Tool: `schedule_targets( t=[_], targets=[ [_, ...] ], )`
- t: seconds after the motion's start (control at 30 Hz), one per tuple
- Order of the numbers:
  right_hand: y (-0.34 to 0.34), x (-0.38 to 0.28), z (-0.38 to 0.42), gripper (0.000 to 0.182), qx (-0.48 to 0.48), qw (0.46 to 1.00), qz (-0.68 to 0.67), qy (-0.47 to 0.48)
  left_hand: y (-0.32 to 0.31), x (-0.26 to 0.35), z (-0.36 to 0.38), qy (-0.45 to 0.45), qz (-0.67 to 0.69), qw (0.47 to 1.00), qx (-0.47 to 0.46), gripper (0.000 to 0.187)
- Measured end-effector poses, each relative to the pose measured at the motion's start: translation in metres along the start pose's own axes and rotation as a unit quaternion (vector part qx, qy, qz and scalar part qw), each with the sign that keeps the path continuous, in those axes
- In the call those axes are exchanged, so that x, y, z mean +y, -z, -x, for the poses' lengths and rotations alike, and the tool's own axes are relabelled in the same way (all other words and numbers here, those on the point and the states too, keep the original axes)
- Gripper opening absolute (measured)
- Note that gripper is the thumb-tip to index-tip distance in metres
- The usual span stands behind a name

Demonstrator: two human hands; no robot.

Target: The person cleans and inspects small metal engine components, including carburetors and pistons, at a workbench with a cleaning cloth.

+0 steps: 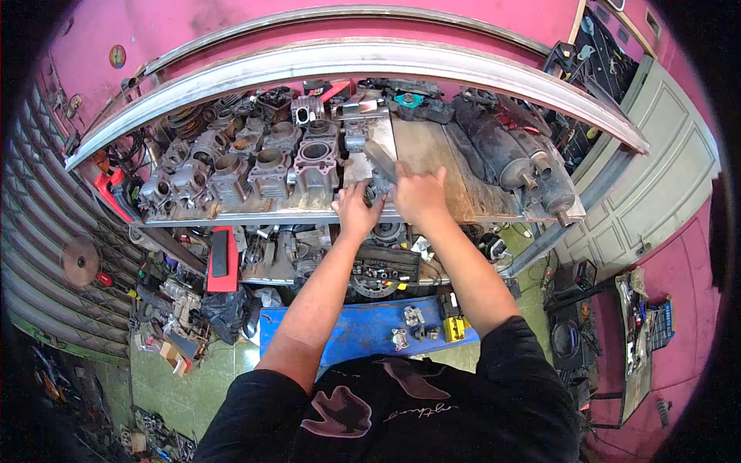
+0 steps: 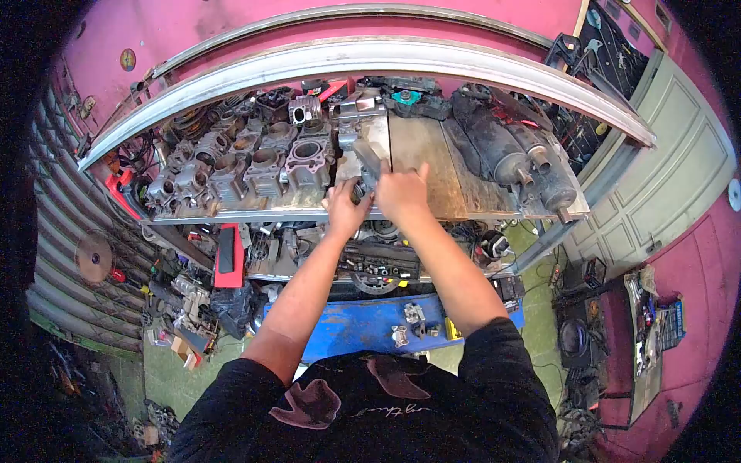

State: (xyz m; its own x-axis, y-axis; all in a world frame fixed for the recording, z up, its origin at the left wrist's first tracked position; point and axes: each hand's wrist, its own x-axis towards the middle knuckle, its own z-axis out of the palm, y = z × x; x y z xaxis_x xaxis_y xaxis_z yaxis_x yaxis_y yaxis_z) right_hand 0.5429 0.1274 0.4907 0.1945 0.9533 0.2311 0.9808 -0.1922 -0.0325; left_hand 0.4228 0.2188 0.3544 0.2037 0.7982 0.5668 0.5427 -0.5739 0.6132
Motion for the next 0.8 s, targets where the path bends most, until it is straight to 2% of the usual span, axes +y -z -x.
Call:
schedule_targets(
  t=[0.1,0.17,0.3,0.37,0.5,0.63,0.7,0.73,0.8],
  targets=[
    [0.007,0.000,-0.021,0.048,-0.045,0.999,0.027,0.008,0.005,0.003,-0.002,0.002,-0.007,1.000,-0.010,0.052],
    [0.020,0.009,-0.020,0.047,-0.095,0.995,-0.002,0.029,0.007,0.005,-0.003,0.015,-0.009,1.000,-0.020,0.052],
    [0.058,0.004,0.021,0.048,-0.108,0.994,0.007,0.019,0.007,0.004,-0.001,0.005,0.007,0.999,-0.033,0.053],
    [0.076,-0.003,0.035,0.048,-0.130,0.991,0.009,0.022,0.008,0.007,0.001,0.011,-0.038,0.998,-0.038,0.054],
    [0.072,-0.012,0.022,0.048,-0.110,0.993,0.005,0.036,0.011,0.007,-0.007,0.039,-0.013,0.997,-0.070,0.054],
    [0.011,0.001,-0.008,0.051,-0.081,0.996,-0.019,0.004,0.012,0.008,-0.008,0.041,0.000,0.998,-0.054,0.051],
    [-0.009,0.013,0.009,0.053,0.038,0.998,-0.040,0.025,0.013,0.008,-0.015,0.046,0.000,0.997,-0.065,0.051],
    [-0.005,0.017,0.022,0.053,0.038,0.998,-0.039,0.024,0.008,0.000,-0.016,0.035,0.012,0.997,-0.067,0.051],
    [0.012,0.019,0.054,0.055,-0.030,0.997,-0.057,-0.043,0.006,-0.004,-0.011,0.027,0.022,0.997,-0.072,0.051]
  ],
)
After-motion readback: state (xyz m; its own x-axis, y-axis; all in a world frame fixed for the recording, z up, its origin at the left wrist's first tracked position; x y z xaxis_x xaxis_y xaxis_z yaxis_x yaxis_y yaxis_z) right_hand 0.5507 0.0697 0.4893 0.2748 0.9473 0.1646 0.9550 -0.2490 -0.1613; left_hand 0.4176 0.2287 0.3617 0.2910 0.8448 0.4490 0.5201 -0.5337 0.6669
